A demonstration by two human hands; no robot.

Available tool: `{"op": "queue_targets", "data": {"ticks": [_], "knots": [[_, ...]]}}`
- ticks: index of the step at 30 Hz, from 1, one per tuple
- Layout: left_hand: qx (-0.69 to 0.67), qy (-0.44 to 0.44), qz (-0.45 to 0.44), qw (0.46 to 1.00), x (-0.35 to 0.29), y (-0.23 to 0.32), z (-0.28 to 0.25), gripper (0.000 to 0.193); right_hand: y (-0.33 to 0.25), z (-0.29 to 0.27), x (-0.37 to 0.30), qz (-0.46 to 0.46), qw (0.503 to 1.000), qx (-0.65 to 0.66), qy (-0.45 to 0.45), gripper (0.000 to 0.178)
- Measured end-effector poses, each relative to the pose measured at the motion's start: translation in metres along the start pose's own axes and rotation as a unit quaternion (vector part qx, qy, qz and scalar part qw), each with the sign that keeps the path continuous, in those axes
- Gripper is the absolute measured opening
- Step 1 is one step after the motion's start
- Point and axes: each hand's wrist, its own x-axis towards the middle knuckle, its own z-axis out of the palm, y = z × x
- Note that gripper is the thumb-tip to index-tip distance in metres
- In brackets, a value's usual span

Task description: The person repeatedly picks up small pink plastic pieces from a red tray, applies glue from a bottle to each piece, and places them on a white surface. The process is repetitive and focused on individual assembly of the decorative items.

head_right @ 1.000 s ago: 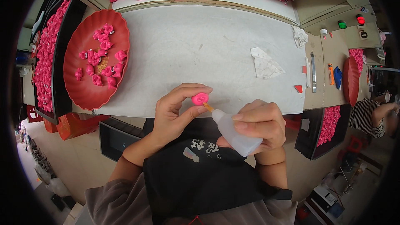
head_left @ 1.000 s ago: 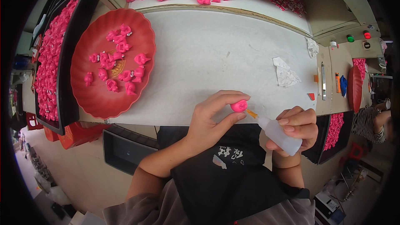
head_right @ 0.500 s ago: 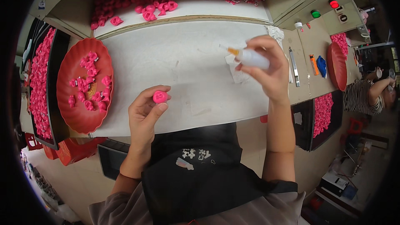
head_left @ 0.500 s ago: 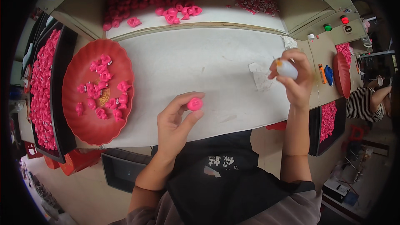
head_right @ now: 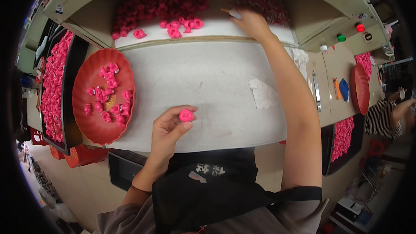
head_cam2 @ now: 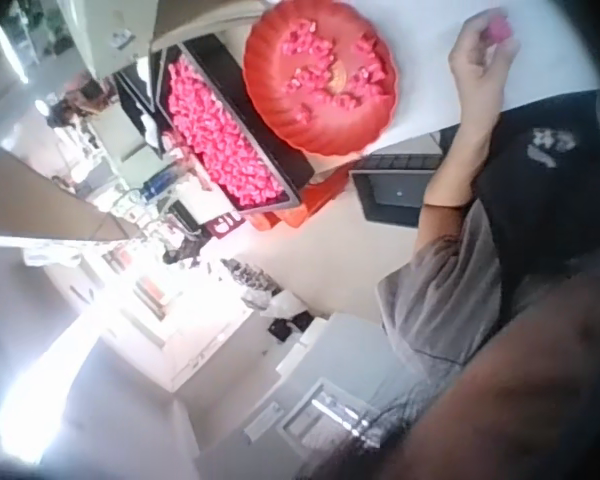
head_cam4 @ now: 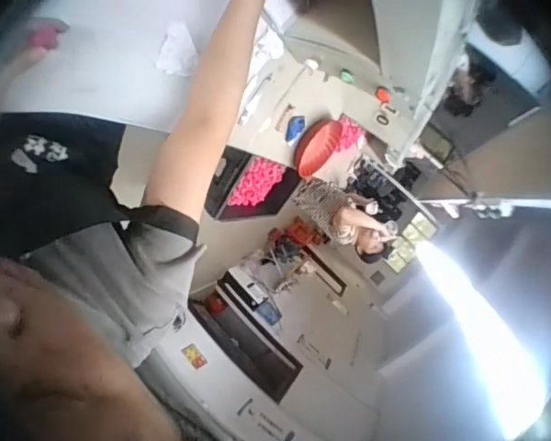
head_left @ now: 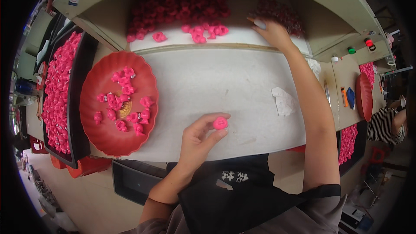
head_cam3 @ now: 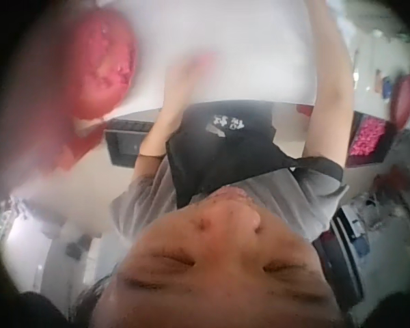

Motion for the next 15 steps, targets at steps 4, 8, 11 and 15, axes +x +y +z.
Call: {"op": "queue_targets", "data": {"ticks": [4,8,11,15], "knots": [[-0.01,-0.014,0.032,0.999,0.001,0.003,-0.003,0.027,-0.012,-0.019,-0.017,-0.009,0.992,0.114,0.044,0.022],[0.003,-0.021,0.041,0.999,-0.001,0.003,0.0,0.028,-0.037,-0.042,-0.064,0.072,0.955,0.287,0.018,0.012],[0.003,-0.032,0.038,0.999,-0.004,0.004,0.006,0.028,-0.055,-0.057,-0.102,0.077,0.939,0.332,0.047,0.012],[-0.017,-0.042,0.035,0.998,-0.01,0.004,0.016,0.026,-0.09,-0.064,-0.154,0.086,0.889,0.445,0.069,0.012]]}}
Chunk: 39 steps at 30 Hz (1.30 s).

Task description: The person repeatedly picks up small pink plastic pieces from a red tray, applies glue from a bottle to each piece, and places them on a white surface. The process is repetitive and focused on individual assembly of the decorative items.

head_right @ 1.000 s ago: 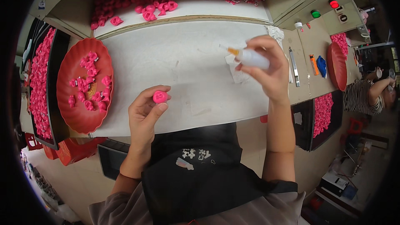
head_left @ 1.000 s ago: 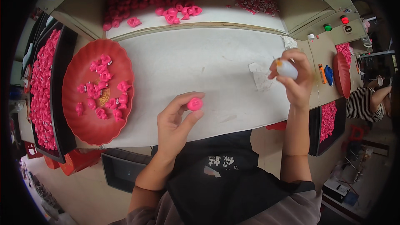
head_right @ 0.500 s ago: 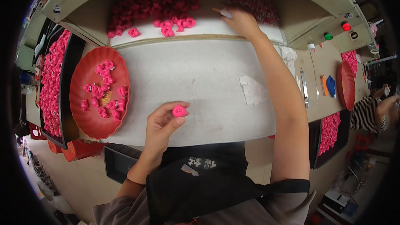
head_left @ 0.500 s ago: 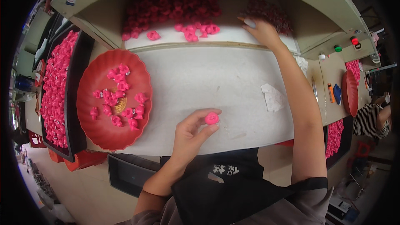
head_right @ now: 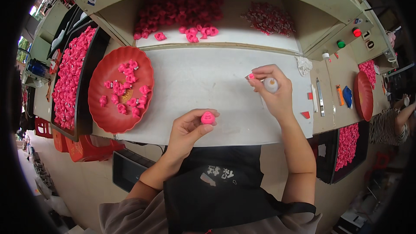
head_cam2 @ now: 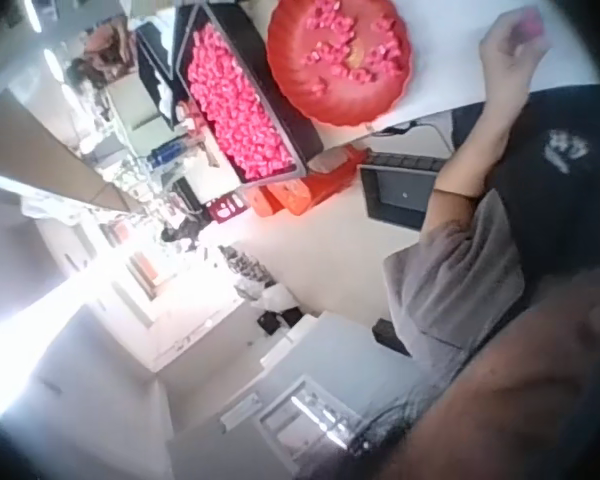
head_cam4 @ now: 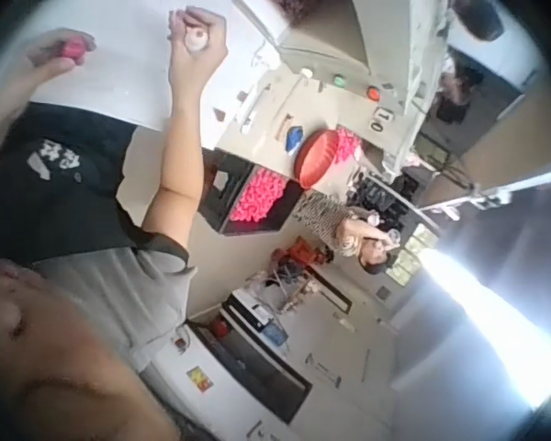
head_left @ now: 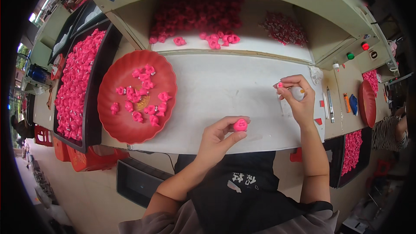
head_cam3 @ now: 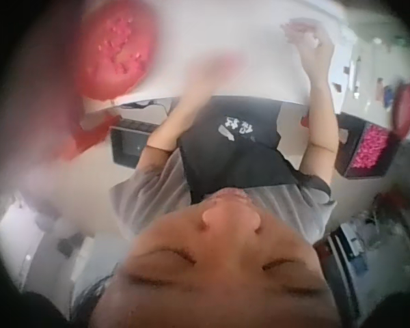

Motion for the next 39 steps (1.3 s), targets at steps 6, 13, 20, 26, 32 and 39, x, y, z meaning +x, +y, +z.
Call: {"op": "queue_targets", "data": {"ticks": [6,13,20,26,32,39], "knots": [[0.142,-0.007,0.056,0.988,-0.007,-0.005,0.006,0.027,-0.017,0.02,-0.056,0.058,0.977,0.178,-0.107,0.011],[0.228,-0.014,0.109,0.967,-0.008,0.0,0.012,0.028,-0.021,0.028,-0.059,-0.057,0.985,0.054,-0.153,0.014],[0.232,-0.015,0.108,0.967,-0.008,-0.003,0.01,0.025,-0.021,0.03,-0.06,-0.106,0.982,0.003,-0.159,0.02],[-0.068,-0.053,-0.082,0.993,-0.009,-0.001,0.01,0.024,-0.025,0.031,-0.063,-0.158,0.968,-0.09,-0.174,0.03],[-0.114,-0.099,-0.129,0.98,-0.007,-0.001,0.012,0.027,-0.02,0.029,-0.058,-0.207,0.958,-0.082,-0.182,0.034],[-0.165,-0.103,-0.158,0.968,-0.012,0.004,0.017,0.024,-0.017,0.021,-0.056,-0.249,0.935,-0.074,-0.24,0.038]]}}
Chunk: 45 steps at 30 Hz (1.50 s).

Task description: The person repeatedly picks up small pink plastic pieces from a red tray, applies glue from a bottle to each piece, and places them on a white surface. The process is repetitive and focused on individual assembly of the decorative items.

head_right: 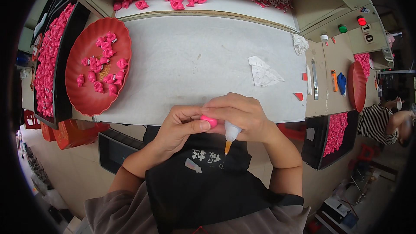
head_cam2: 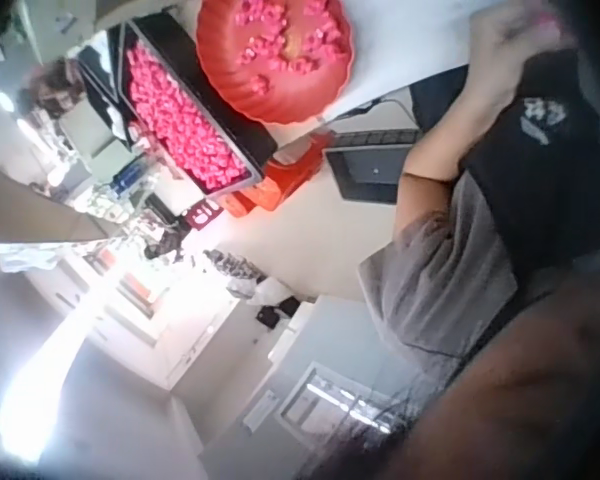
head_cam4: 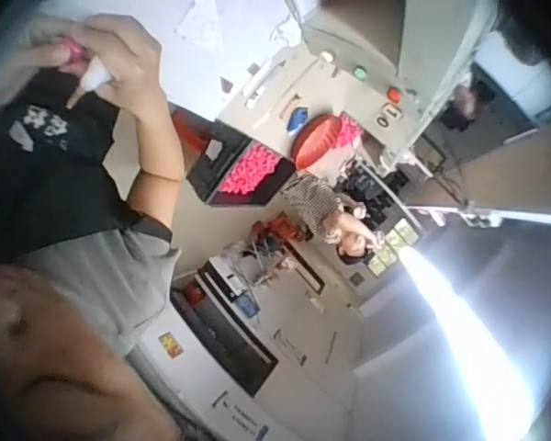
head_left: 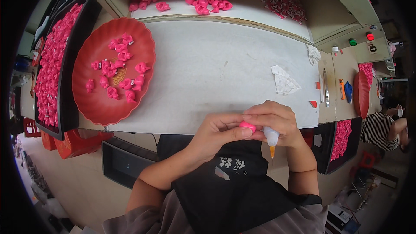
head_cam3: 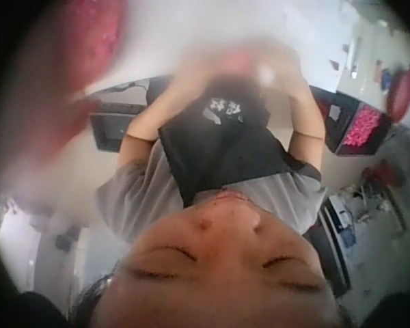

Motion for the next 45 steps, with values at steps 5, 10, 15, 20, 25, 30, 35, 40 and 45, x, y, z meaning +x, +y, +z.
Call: {"op": "queue_targets", "data": {"ticks": [5,10,15,20,25,30,35,40,45], "knots": [[0.006,0.014,0.004,1.0,-0.004,-0.004,0.002,0.021,0.003,0.0,0.001,-0.037,0.999,0.005,-0.007,0.038],[-0.02,0.032,0.002,0.999,-0.005,-0.011,0.003,0.022,0.008,0.002,0.0,-0.044,0.999,0.013,-0.022,0.037],[-0.051,0.069,0.007,0.996,-0.005,-0.02,-0.005,0.019,0.017,0.009,0.003,-0.029,0.998,0.027,-0.044,0.035],[-0.091,0.082,-0.008,0.992,-0.005,-0.032,-0.019,0.019,0.026,0.018,0.002,0.023,0.995,0.058,-0.072,0.035],[-0.133,0.101,-0.004,0.986,-0.006,-0.03,-0.017,0.017,0.027,0.022,0.008,0.047,0.993,0.06,-0.088,0.036],[-0.159,0.071,-0.008,0.985,-0.006,-0.036,-0.026,0.02,0.026,0.02,0.012,0.079,0.987,0.081,-0.115,0.035],[-0.149,0.074,0.023,0.986,-0.013,-0.013,-0.019,0.021,0.022,0.019,0.025,0.088,0.979,0.111,-0.144,0.038],[0.252,0.142,0.179,0.94,-0.027,0.045,-0.041,0.027,-0.002,0.039,0.052,0.072,0.991,0.11,0.008,0.046],[0.791,0.264,0.222,0.506,-0.04,0.133,-0.098,0.031,0.006,0.025,0.038,0.12,0.988,0.071,0.068,0.048]]}}
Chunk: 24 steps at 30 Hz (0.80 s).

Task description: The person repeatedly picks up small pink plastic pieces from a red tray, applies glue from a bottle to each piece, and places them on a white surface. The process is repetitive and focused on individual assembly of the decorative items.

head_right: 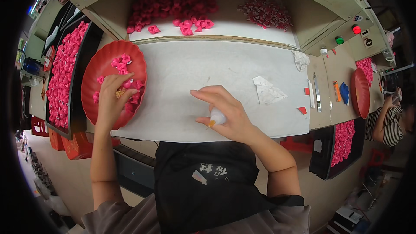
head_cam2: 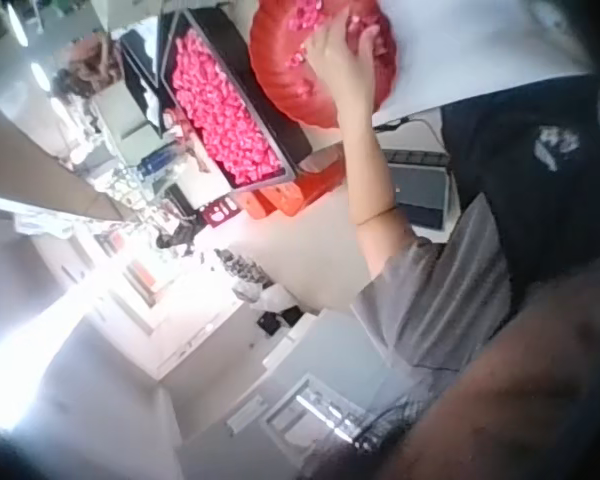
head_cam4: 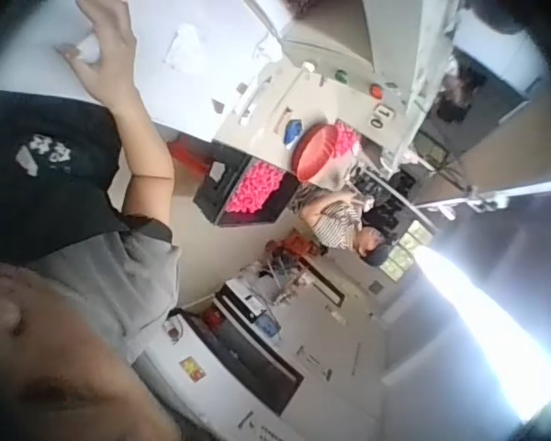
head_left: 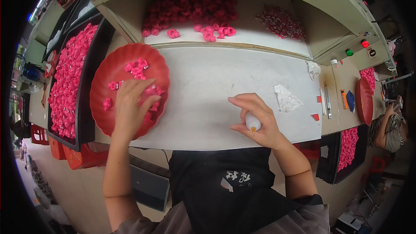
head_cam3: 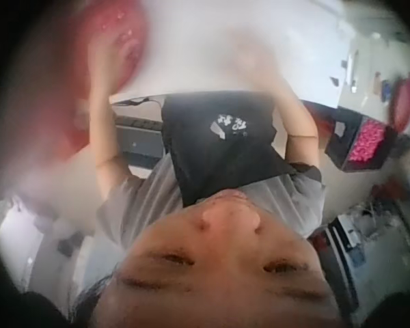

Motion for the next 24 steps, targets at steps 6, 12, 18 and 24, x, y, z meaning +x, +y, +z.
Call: {"op": "queue_targets", "data": {"ticks": [6,12,18,24], "knots": [[-0.004,0.077,0.166,0.983,0.11,0.026,0.051,0.022,0.033,-0.037,-0.036,0.065,0.995,-0.034,0.065,0.046],[0.212,0.086,0.155,0.961,0.232,0.057,0.163,0.025,0.025,-0.052,-0.053,0.091,0.987,-0.005,0.129,0.05],[-0.176,0.005,0.114,0.978,0.204,0.094,0.14,0.022,0.039,-0.064,-0.075,0.05,0.976,0.084,0.193,0.048],[-0.454,-0.149,-0.011,0.878,0.064,0.116,0.064,0.021,0.018,-0.054,-0.068,0.085,0.97,0.135,0.183,0.036]]}}
